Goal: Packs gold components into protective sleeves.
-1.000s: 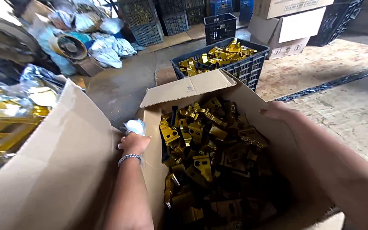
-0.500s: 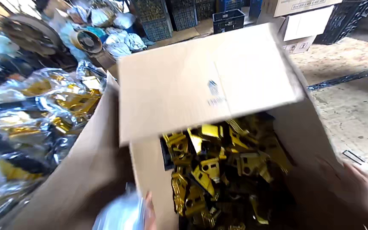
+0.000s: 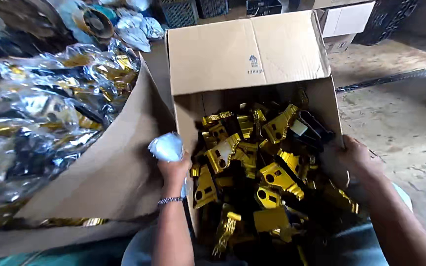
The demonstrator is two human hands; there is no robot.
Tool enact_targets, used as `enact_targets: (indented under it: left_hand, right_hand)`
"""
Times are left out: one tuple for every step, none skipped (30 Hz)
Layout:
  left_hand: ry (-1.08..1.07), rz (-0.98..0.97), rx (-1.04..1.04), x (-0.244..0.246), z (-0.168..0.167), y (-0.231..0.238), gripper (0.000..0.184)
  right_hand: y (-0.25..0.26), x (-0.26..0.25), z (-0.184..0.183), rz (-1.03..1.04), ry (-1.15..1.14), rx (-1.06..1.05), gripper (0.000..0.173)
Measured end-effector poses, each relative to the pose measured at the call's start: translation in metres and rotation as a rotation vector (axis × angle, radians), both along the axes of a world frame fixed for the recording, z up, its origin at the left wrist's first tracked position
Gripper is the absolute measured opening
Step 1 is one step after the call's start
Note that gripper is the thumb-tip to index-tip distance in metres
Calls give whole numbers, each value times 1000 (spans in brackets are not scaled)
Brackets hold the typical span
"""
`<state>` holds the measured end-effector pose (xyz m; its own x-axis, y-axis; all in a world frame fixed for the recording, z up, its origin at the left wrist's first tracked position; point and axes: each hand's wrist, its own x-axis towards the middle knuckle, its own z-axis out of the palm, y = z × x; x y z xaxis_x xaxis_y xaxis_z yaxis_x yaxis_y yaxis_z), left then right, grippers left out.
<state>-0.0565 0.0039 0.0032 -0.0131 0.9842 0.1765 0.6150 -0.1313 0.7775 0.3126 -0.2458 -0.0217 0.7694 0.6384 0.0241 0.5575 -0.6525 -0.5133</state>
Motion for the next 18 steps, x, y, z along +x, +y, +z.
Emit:
enact_targets:
  left_hand:
    - [23,-8,12,3,-1,3,70]
    - [31,-13,27,5,-1,6,66]
    - [26,-21,45,6,-1,8,65]
    - [6,-31,74,4,-4,8,65]
    - [-19,-45,113,-2,-11,5,67]
    - [-37,-60,147,-14,-21,-6,71]
    - [-59,-67,168,-28,-33,-23,73]
    - [-91,-57,170,-43,-39,-41,72]
    - [-106,-32,170,-57,-41,-53,69]
    - [-120,-6,139,-66,-40,-59,68]
    - [-130,9,111,-70,-40,-60,69]
    - [-124,6,109,-69,-38,-58,70]
    - [-106,-3,116,-65,-35,-56,68]
    - [-104,-7,127,-57,-33,-54,67]
    - [-114,-5,151,-48,-33,-52,67]
    - [-115,-11,181,-42,-35,-50,67]
    - [-110,-19,219,-38,-38,-48,66]
    - [-108,-28,243,-37,-40,-47,64]
  right_hand:
    - [6,3,5,-3,21,-45,39]
    - [12,8,10,-7,37,-82,42]
    - [18,13,13,-15,56,-102,42]
    - [22,15,16,-29,81,-113,42]
    - [20,11,15,-41,96,-110,40]
    - [9,3,8,-44,98,-106,40]
    - [-14,-7,-1,-37,81,-85,39]
    - [-39,-18,-9,-25,49,-45,36]
    - [-60,-30,-16,-18,5,9,33]
    - [-75,-38,-20,-8,-28,54,32]
    - [-83,-36,-22,3,-10,60,33]
    - [-86,-28,-21,43,40,45,36]
    - [-85,-17,-16,99,119,17,39]
    - [-79,-6,-2,153,193,-10,40]
    - [-70,5,17,182,247,-17,41]
    - [-58,13,37,196,277,1,43]
    - [-46,20,57,203,274,52,44]
    - [-31,27,75,190,264,112,45]
